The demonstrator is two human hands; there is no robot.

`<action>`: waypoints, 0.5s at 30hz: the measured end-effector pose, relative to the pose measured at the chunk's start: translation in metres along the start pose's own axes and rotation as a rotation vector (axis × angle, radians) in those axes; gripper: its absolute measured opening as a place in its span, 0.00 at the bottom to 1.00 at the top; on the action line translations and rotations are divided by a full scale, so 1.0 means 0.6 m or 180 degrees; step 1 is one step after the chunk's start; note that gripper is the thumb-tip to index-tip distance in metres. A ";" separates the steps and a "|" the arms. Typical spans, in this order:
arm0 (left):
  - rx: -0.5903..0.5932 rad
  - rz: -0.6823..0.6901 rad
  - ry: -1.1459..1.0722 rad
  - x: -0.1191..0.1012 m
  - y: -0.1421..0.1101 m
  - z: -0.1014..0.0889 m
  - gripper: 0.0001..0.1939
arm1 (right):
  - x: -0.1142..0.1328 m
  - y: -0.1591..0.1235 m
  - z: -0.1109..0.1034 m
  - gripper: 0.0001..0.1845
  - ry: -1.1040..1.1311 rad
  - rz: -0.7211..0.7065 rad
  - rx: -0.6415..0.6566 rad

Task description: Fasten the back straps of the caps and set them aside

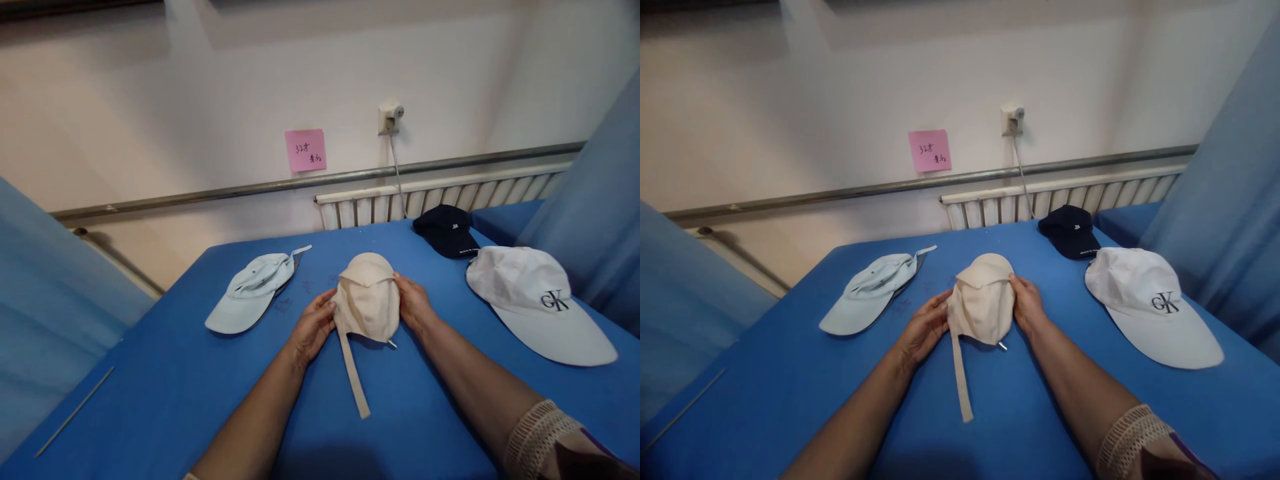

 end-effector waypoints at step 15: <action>-0.1398 0.1389 0.2233 -0.028 0.040 -0.066 0.34 | 0.042 0.011 -0.002 0.18 -0.2179 -0.1517 0.0183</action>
Point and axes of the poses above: each hand's wrist, its own y-axis towards the middle knuckle, its own z-axis out of the palm, x = y × z, the point moved 6 cm from there along y, towards the middle knuckle, and after that the axes turned 11 degrees about -z, right-handed, at the moved point
